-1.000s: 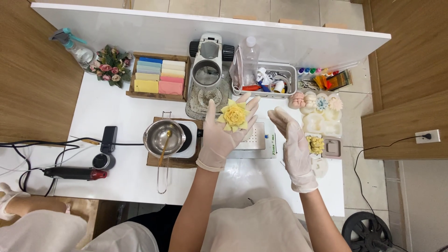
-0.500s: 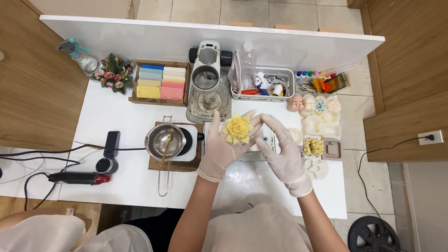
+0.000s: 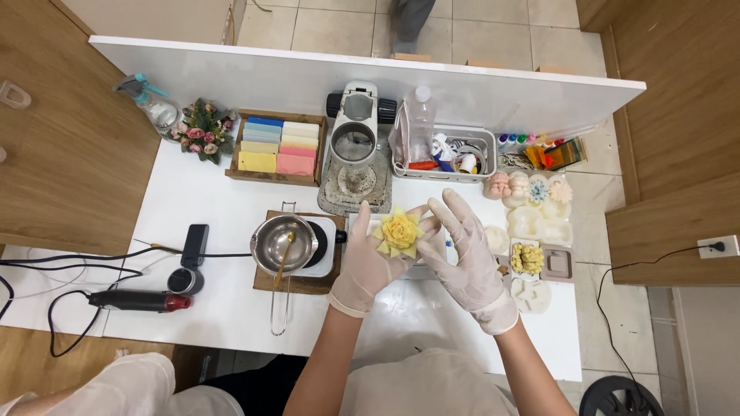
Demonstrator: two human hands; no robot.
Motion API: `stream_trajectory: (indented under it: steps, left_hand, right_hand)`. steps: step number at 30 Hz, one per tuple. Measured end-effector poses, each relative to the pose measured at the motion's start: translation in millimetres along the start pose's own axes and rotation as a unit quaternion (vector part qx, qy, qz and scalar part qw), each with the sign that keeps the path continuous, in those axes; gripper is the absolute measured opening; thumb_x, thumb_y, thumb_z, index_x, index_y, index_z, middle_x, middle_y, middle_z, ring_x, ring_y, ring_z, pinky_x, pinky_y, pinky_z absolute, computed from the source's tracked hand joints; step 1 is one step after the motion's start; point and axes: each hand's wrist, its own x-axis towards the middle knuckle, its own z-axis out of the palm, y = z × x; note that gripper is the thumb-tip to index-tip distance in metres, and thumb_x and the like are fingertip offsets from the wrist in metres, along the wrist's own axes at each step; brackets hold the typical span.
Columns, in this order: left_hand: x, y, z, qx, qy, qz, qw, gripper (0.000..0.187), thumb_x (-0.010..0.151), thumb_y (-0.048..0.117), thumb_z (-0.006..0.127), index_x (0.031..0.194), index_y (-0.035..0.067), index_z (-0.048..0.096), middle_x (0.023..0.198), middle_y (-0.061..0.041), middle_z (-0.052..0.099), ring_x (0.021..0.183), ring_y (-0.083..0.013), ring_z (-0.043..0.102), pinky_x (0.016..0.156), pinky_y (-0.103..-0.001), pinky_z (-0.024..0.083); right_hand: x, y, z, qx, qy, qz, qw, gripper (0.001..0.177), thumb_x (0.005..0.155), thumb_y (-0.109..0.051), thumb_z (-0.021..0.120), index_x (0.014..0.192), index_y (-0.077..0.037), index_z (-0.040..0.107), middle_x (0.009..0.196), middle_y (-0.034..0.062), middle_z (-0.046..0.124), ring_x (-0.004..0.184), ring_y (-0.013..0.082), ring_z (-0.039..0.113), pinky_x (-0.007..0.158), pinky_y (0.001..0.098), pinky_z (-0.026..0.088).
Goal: Organizing various colored wax or soap rectangles in a wooden tray and inspecting a decorative wax flower.
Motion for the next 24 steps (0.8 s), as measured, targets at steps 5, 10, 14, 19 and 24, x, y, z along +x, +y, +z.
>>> stream_trajectory:
  steps: [5,10,14,19,24]
  left_hand:
    - [-1.2,3.5,-5.9,0.035,-0.007,-0.001,0.999,0.093,0.100,0.068,0.036,0.152,-0.009,0.039,0.153,-0.028,0.047,0.143,-0.0363,0.046,0.119,-0.048,0.034]
    - [-4.6,7.3,2.3,0.033,0.010,-0.001,0.999,0.094,0.100,0.068,0.035,0.153,-0.010,0.038,0.154,-0.029,0.046,0.142,-0.0368,0.047,0.119,-0.047,0.036]
    - [-6.9,16.5,2.6,0.002,-0.006,-0.014,1.000,0.096,0.099,0.071,0.034,0.153,-0.008,0.036,0.155,-0.027,0.044,0.140,-0.0363,0.048,0.115,-0.047,0.038]
    - [-4.8,23.7,-11.3,0.067,-0.053,0.015,0.996,0.097,0.101,0.071,0.032,0.155,-0.010,0.036,0.156,-0.030,0.043,0.141,-0.0378,0.048,0.109,-0.045,0.041]
    - [2.0,39.6,-12.4,0.034,-0.053,0.025,0.998,0.098,0.101,0.070,0.033,0.154,-0.012,0.034,0.155,-0.035,0.042,0.140,-0.0397,0.048,0.112,-0.045,0.039]
  right_hand:
    - [1.5,-1.0,6.4,0.029,0.008,0.003,1.000,0.069,0.089,-0.015,0.076,0.152,-0.015,0.048,0.161,0.0178,0.040,0.146,0.0357,0.043,0.119,0.0434,0.036]
    - [4.8,-1.3,10.9,0.031,0.018,0.011,0.999,0.068,0.088,-0.014,0.074,0.151,-0.015,0.048,0.160,0.0172,0.042,0.145,0.0341,0.045,0.119,0.0423,0.037]
    - [10.3,-11.4,10.9,0.042,0.011,0.040,0.998,0.068,0.088,-0.014,0.074,0.151,-0.014,0.048,0.160,0.0157,0.043,0.145,0.0327,0.045,0.118,0.0410,0.037]
    - [11.2,-12.6,13.7,0.053,0.014,0.032,0.998,0.070,0.088,-0.014,0.072,0.153,-0.012,0.044,0.160,0.0159,0.041,0.145,0.0328,0.044,0.118,0.0410,0.036]
    - [23.5,-13.0,17.8,0.045,0.027,0.020,0.998,0.072,0.088,-0.013,0.071,0.153,-0.011,0.042,0.161,0.0154,0.041,0.146,0.0320,0.044,0.117,0.0405,0.036]
